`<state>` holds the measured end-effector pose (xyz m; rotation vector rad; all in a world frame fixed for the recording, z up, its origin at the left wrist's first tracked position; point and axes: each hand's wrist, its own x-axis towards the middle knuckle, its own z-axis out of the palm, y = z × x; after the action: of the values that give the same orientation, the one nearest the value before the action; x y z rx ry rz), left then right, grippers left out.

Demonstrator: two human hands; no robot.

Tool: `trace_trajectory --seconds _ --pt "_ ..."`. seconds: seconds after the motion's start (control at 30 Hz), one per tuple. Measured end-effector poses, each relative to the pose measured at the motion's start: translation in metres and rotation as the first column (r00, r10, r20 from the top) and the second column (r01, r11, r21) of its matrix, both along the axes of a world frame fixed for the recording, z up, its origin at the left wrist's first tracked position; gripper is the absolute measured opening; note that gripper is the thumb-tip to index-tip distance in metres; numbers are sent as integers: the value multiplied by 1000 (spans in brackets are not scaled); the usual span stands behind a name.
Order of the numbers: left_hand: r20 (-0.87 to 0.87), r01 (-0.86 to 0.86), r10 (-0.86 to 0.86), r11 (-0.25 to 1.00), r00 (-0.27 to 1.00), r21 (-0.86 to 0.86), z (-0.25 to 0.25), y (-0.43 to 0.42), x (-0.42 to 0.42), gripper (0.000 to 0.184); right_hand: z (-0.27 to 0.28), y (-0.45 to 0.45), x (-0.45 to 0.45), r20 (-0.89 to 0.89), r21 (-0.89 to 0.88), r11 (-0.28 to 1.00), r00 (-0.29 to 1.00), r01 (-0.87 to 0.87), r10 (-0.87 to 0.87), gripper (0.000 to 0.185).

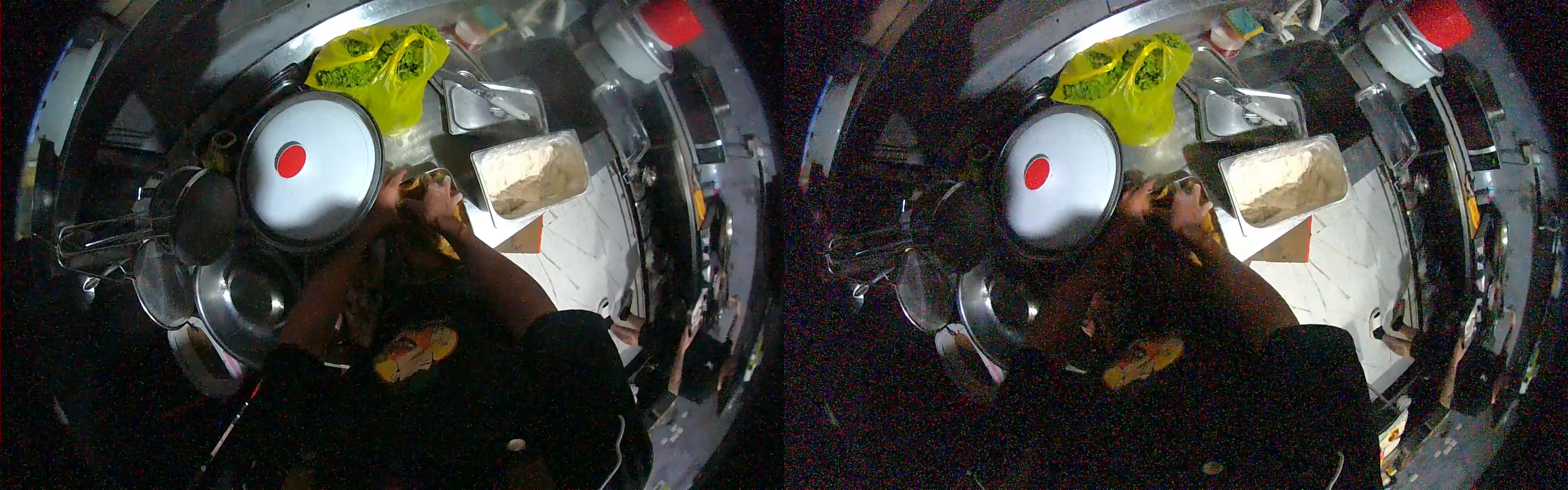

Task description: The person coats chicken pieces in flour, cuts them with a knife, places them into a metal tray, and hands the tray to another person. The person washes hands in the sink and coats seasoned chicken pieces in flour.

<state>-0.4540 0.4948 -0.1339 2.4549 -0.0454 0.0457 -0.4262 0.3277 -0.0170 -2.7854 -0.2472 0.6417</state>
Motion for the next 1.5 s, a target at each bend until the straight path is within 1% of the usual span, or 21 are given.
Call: trace_trajectory --seconds 0.07,0.13,0.2,0.27,0.33,0.43,0.5,0.53,0.8,0.9,1.0,1.07,1.1,1.2,1.23,1.27,1.33,1.37,1.4,1.47,1.5 --pt "-60 5 -18 978 998 -206 24 1 -2 54 -10 -1 2 84 -24 998 995 -59 61 85" --pt "-102 -34 -5 927 995 -373 21 0 0 51 -32 -2 5 184 -127 986 974 -110 133 84" --pt "-53 16 -35 949 998 -314 18 1 -1 49 -35 -7 9 214 -140 977 958 -163 191 82" --pt "62 150 -148 988 987 -23 25 6 -3 47 -26 -14 14 168 -55 969 954 -242 248 80" --pt "66 150 -143 982 987 -118 38 6 -8 50 -18 -18 19 127 7 953 946 -303 300 78" --pt "68 153 -140 953 988 -262 54 1 -20 55 -16 -19 25 102 22 932 928 -361 357 74" --pt "-36 176 -209 891 977 -419 61 2 -22 63 -18 -17 27 90 8 919 916 -394 391 72" --pt "-59 181 -231 874 971 -451 64 2 -21 65 -18 -17 27 89 8 917 913 -400 397 71" --pt "51 290 -308 811 950 -507 90 8 -21 84 -14 -15 35 61 -22 880 878 -474 475 62" --pt "89 329 -333 788 939 -520 104 6 -16 92 -11 -20 34 67 2 866 864 -501 500 59" --pt "132 360 -345 771 929 -525 110 7 -15 99 -6 -32 25 99 94 850 854 -519 511 56" --pt "123 356 -346 768 930 -532 112 8 -17 104 -2 -41 14 155 217 843 870 -492 468 54" --pt "71 385 -410 764 909 -518 124 11 -17 100 -1 -46 8 205 338 829 895 -445 397 54" --pt "32 311 -345 796 938 -520 122 12 -17 82 7 -56 -13 380 512 714 872 -477 310 33" --pt "8 262 -304 809 953 -527 121 11 -18 76 -10 -56 -21 161 713 641 956 -284 245 33" --pt "-21 205 -257 816 966 -540 119 8 -20 70 -45 -54 -33 -81 842 537 974 -47 212 33" --pt "-97 47 -126 815 987 -577 107 -1 -22 58 -35 -52 -45 -7 838 538 985 -89 175 34" --pt "-151 -58 -43 794 988 -606 101 -7 -21 53 -19 -60 -48 309 669 656 933 -350 183 34" --pt "-207 -165 38 751 978 -640 97 -12 -19 47 8 -65 -47 583 404 744 777 -532 239 35" --pt "-270 -250 89 716 959 -652 98 -18 -18 37 52 -55 -48 371 718 619 927 -318 46 36" --pt "-216 -8 -111 876 970 -483 132 -11 -17 34 62 -51 -49 237 833 521 971 -187 -29 38"
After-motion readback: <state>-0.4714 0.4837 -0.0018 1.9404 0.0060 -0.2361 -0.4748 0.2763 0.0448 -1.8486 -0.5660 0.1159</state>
